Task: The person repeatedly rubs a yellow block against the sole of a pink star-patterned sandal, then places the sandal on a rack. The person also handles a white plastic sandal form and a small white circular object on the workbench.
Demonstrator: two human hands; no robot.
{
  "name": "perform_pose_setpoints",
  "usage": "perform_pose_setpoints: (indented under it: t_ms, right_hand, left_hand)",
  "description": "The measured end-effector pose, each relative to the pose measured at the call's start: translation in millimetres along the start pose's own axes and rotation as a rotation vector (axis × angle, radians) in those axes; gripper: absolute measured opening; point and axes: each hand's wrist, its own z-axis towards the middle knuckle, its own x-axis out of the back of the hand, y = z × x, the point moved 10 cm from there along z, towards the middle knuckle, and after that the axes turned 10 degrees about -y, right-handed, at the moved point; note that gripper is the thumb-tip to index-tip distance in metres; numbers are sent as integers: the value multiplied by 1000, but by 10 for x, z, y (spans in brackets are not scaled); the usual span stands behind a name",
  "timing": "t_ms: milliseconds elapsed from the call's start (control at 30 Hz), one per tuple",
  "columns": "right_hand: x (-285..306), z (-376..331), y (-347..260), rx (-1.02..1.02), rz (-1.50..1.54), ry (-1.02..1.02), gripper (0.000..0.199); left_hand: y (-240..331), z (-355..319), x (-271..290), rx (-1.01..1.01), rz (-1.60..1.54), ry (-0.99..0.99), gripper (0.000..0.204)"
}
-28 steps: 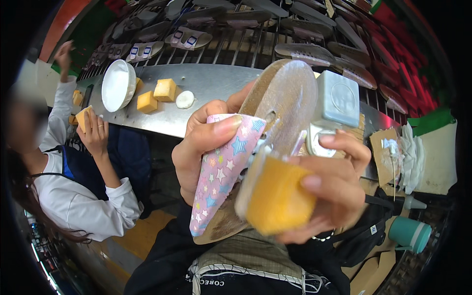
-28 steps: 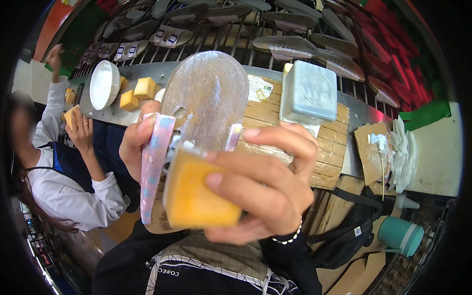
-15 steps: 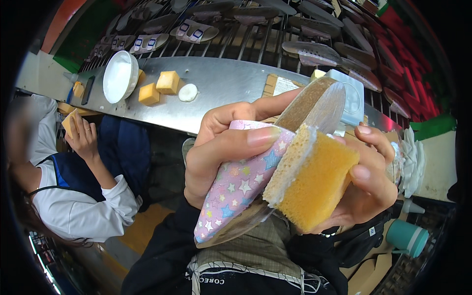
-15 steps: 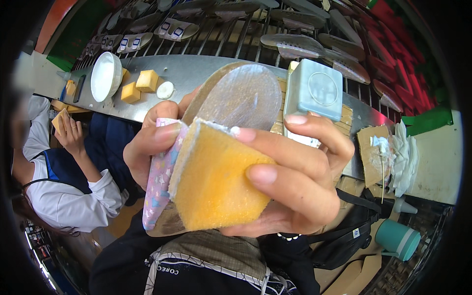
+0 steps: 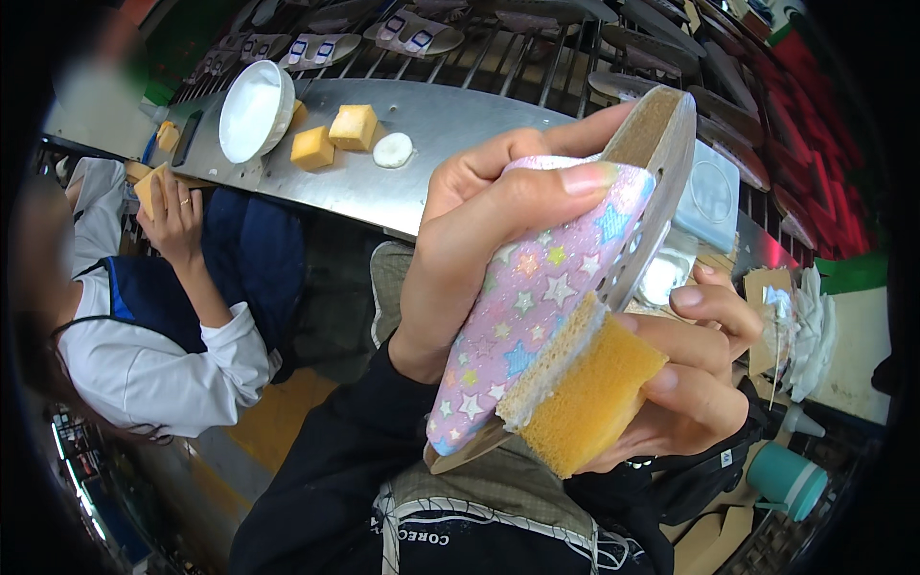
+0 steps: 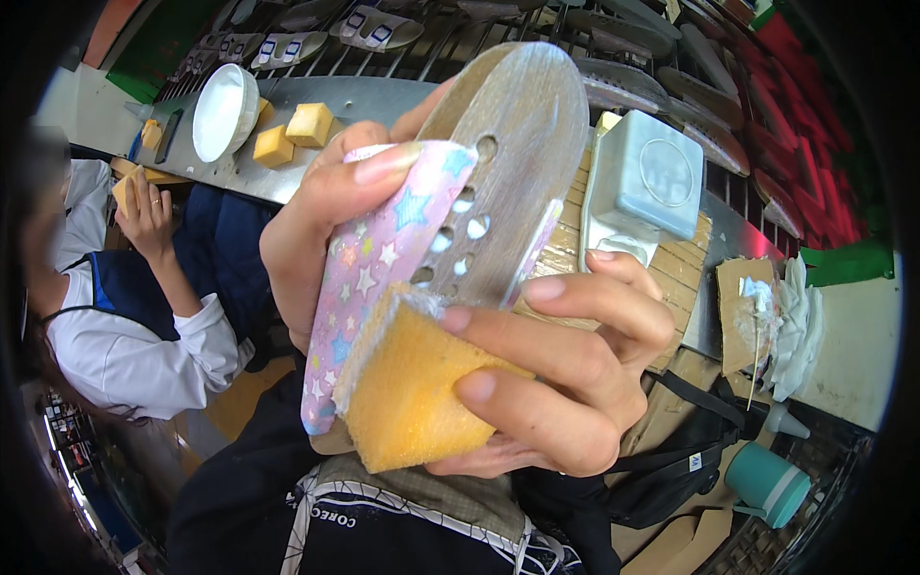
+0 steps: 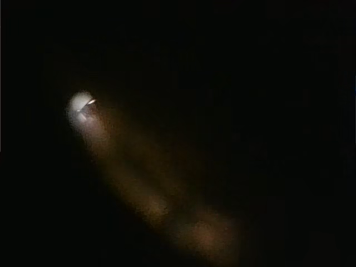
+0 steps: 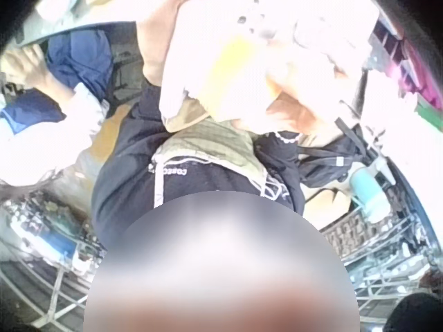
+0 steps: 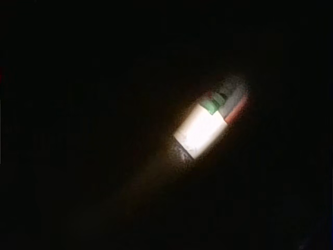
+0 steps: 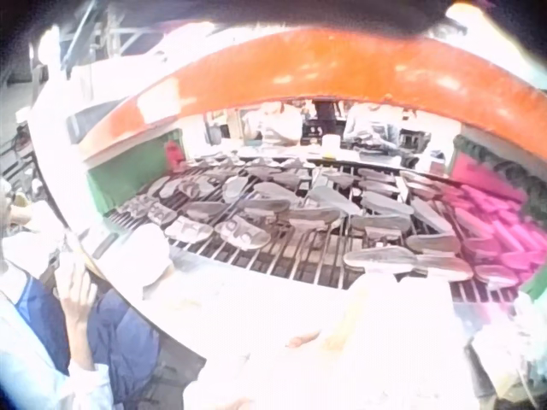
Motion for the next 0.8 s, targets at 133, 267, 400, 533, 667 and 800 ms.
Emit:
perform_pose_setpoints:
  t_ms: [133,267,400,533,667,800]
  right_hand:
    - [-16,-27,-30,8,37,-45,38]
    - [-30,-66,-71,1,67,-90,32]
    - [-110,-101,-153,41,86,-230,35]
    - [-139,-148,-286,226,232,-404,33]
    - [43,-48,110,52,198,-260,52]
    - [27,52,308,-104,98,-297,73]
  left_hand:
    - [82,25,26,-71,77,14,11]
    - [149,33,48,-125,137,26,11]
    - [153,46,62,-142,149,34,12]
    - [94,51,94,-45,76,51,11]
    - [-21,21,55,120,-41,27,13]
    - [76,11,-18,-15,21,-22,20]
